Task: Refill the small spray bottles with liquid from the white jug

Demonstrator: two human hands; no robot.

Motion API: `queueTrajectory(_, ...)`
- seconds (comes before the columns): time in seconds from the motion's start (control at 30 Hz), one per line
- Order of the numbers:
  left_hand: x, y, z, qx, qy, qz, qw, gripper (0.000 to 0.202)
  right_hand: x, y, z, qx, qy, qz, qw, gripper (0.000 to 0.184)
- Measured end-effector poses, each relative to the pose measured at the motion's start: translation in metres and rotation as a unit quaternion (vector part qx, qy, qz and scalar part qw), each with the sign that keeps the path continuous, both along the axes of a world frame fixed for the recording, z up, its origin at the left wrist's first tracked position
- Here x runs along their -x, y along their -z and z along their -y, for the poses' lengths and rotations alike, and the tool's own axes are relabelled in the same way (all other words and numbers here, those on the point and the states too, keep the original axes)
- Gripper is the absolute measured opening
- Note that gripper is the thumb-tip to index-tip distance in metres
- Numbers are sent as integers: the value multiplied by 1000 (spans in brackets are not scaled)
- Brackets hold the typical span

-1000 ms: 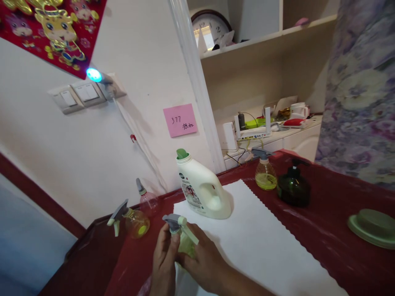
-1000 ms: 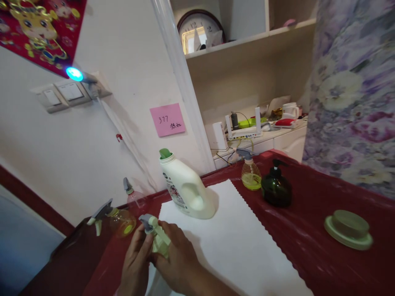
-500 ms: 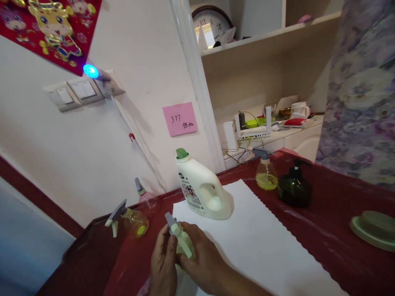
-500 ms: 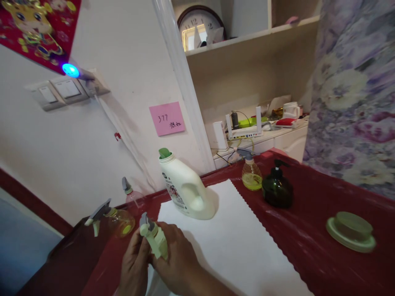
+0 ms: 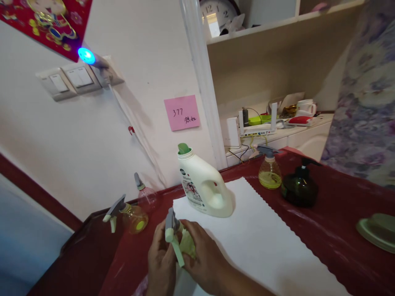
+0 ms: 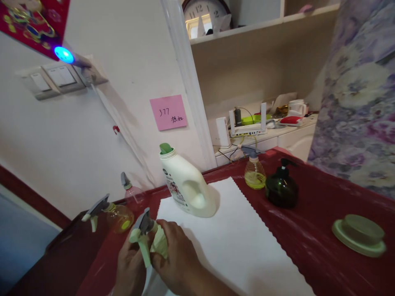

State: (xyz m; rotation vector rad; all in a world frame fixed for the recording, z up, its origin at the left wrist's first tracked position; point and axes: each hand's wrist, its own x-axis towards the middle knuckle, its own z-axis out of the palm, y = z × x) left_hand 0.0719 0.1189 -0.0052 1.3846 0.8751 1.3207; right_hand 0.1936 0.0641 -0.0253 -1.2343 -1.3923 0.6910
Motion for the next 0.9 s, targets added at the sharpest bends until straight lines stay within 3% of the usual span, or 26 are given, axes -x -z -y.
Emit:
queueTrajectory(0.1, 6, 7, 1, 27, 25, 27, 999, 62, -2, -4, 1, 2, -3, -11, 1000, 72)
queueTrajectory(0.23, 13, 13, 1, 29, 41, -15, 999, 53, -2, -5, 2, -3, -5, -2, 1000, 71)
queueTrajectory(0.5, 9, -1, -1, 30, 45, -18, 998, 53, -2, -1, 2, -8, -6, -2, 1000, 74)
queueTrajectory(0.77, 17, 8, -12, 4, 34, -82, 996, 52, -3, -5, -2, 5, -3, 2, 1000, 76)
queueTrajectory(0.9, 16, 0, -11, -6, 21, -120, 993, 51, -1, -3, -6, 3, 6, 10, 1000, 76)
